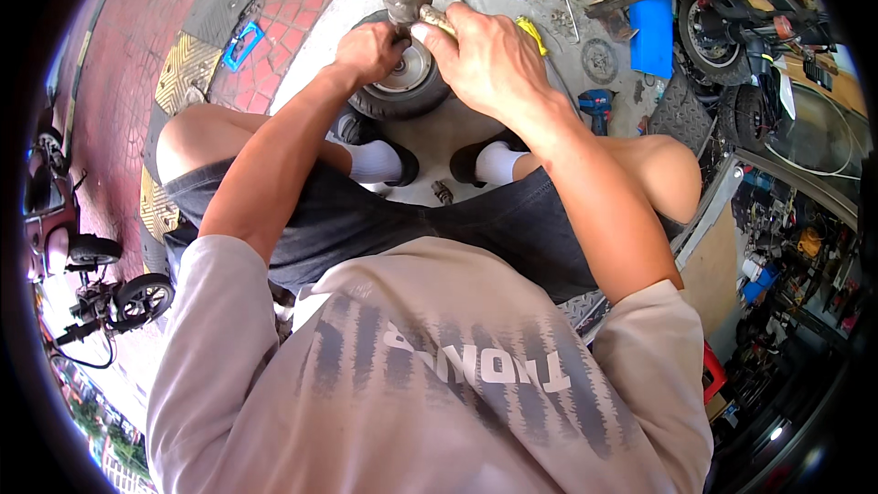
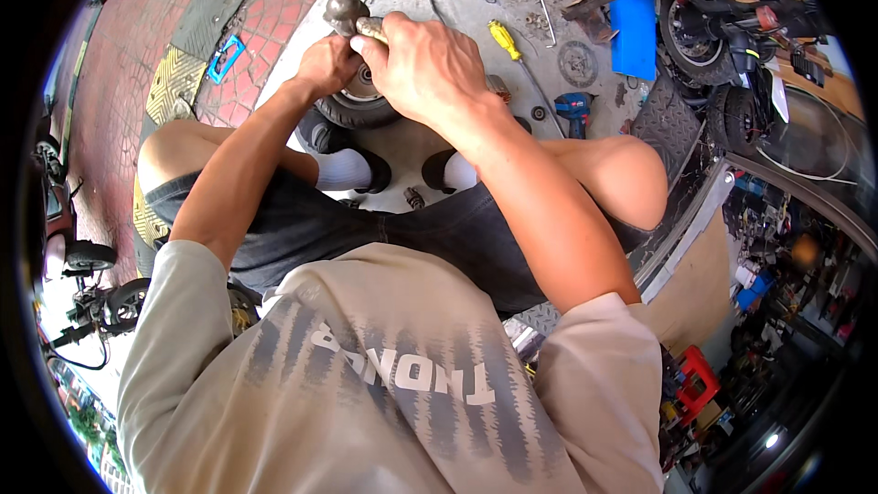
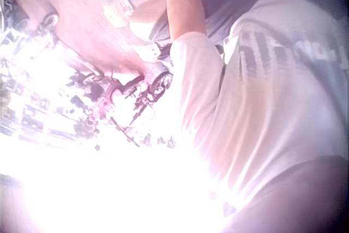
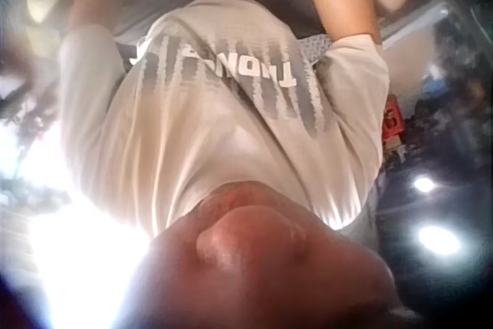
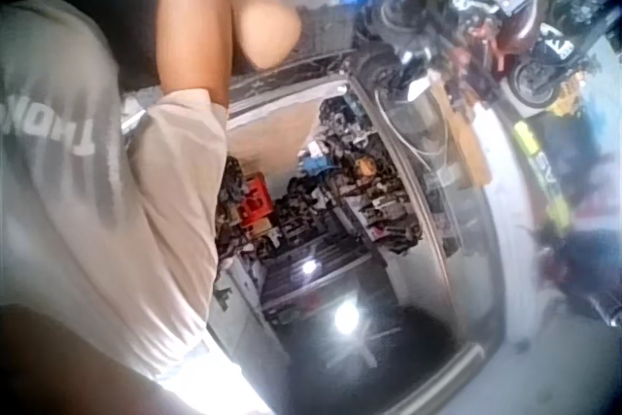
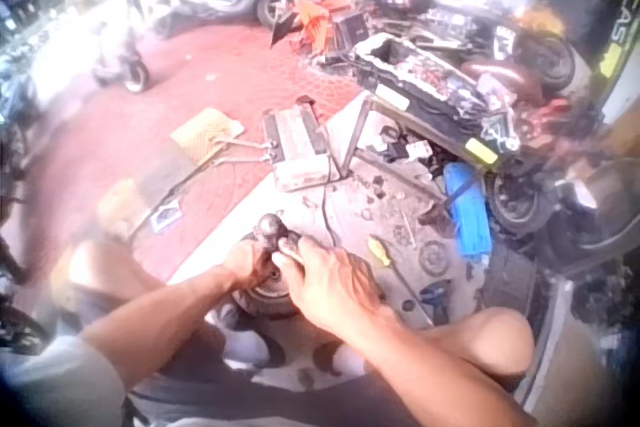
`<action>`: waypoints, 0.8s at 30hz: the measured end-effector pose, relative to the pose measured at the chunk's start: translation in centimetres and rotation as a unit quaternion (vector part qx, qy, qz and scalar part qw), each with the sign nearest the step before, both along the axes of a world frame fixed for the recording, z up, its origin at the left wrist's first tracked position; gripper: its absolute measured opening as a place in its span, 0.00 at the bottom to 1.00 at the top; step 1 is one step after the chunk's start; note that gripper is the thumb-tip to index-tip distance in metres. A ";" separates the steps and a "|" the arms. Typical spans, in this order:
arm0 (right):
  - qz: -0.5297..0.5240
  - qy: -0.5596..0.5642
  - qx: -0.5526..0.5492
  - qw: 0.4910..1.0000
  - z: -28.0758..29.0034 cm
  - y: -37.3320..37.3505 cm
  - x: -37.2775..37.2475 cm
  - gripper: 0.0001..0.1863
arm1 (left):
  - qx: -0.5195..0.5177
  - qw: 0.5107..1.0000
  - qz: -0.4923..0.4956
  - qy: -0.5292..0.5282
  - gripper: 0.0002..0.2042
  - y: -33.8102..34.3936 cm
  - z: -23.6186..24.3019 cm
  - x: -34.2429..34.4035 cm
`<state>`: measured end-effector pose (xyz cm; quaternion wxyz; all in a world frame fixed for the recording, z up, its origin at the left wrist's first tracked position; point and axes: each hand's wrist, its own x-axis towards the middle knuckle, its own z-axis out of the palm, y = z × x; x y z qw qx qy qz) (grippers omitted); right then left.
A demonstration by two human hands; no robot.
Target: The person removes a bearing from a motor housing using a hammer and a rod, then handles a motor stator and reinserts it into the motor casing.
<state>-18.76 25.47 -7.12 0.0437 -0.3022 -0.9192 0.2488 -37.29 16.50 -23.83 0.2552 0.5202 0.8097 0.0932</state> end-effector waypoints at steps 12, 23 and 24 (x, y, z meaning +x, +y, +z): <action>-0.065 0.129 -0.060 0.988 3.3 1.5 0.7 0.27 | 0.012 0.998 -0.030 -0.055 0.17 0.4 0.3 1.2; -0.034 0.119 -0.049 0.991 2.6 0.5 1.7 0.25 | 0.020 0.998 -0.064 -0.015 0.17 0.4 -0.5 0.7; -0.028 0.059 -0.024 0.998 1.8 0.7 1.8 0.26 | 0.007 0.998 -0.062 -0.018 0.18 0.8 0.2 1.1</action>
